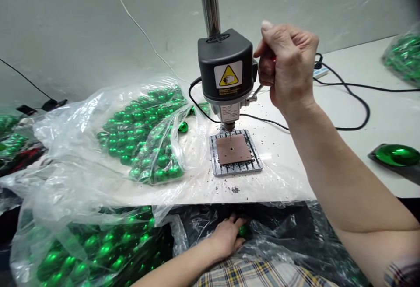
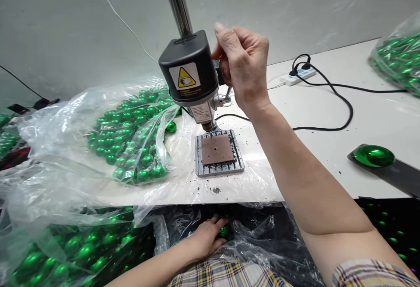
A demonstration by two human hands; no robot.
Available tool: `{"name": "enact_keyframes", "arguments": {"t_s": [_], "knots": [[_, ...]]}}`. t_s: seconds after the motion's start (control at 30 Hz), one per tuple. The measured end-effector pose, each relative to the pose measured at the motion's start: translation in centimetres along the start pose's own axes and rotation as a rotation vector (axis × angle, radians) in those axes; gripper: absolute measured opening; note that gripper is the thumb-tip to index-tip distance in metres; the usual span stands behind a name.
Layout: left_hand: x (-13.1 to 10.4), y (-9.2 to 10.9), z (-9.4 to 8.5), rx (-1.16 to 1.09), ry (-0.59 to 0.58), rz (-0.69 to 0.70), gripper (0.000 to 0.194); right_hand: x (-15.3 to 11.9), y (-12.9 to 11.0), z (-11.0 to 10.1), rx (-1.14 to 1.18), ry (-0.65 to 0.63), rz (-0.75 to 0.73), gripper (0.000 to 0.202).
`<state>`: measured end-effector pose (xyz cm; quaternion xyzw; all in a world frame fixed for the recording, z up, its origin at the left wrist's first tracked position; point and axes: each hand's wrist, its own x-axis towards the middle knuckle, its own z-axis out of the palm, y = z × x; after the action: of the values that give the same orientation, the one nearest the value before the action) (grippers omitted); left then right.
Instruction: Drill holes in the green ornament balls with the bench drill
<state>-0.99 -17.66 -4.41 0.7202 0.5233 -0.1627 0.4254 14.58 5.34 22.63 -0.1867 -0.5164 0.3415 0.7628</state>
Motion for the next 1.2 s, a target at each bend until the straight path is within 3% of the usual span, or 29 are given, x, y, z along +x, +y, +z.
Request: {"name": "enact_keyframes", "arguments": {"t_s": [0.1,0.27,0.4,0.5,0.6,0.67,0.77,0.83,0.9,0.97,1.03,1.1,1.2], "knots": [[1.0,-0.2,-0.5,0.039,-0.084,0.009,0.084,0.0,0.2,0.0,0.010,0.000,-0.013,0.040],[3.8,0.5,-0.1,0.123,-0.166,0.001,0.074,0.3,0.7,-0.1,-0.005,0.005,-0.038,0.044],[5.7,1.3,0.7,0.128,-0.226,-0.051,0.092,0.4,0.3,0.0,-0.060,0.007,-0.006,0.050],[5.2,1.7,0.9,0.223,-0.185,0.045,0.084,0.3,-0.1,0.1,-0.068,0.005,0.024,0.051],[2.4,2.1,-0.6,0.271,-0.203,0.150,0.077,0.2,-0.1,0.1,-0.037,0.002,0.027,0.050],[-0.3,2.7,-3.0,0.243,-0.221,0.251,0.070,0.2,0.1,-0.1,0.000,0.000,0.014,0.048],[-4.3,3.3,-8.7,0.044,-0.191,0.537,0.045,0.2,0.4,-0.3,0.047,-0.040,-0.011,0.041],[-5.6,2.9,-13.5,-0.159,-0.038,0.612,0.030,0.3,0.5,-0.3,0.050,-0.060,-0.008,0.042],[-5.2,1.1,-18.4,-0.229,0.295,0.491,0.027,0.4,0.5,-0.3,0.040,-0.045,-0.002,0.044],[-3.3,-1.6,-23.0,-0.151,0.680,0.301,0.027,0.4,0.5,-0.2,0.029,-0.019,0.002,0.045],[-0.7,-4.8,-26.8,-0.017,0.937,0.080,0.030,0.4,0.4,-0.2,0.020,-0.013,0.020,0.044],[1.7,-7.6,-29.5,0.093,1.015,-0.080,0.029,0.3,0.4,-0.2,0.024,-0.019,0.033,0.042],[3.8,-10.2,-31.5,0.134,1.015,-0.146,0.026,0.1,0.3,-0.3,0.023,-0.041,0.037,0.042]]}}
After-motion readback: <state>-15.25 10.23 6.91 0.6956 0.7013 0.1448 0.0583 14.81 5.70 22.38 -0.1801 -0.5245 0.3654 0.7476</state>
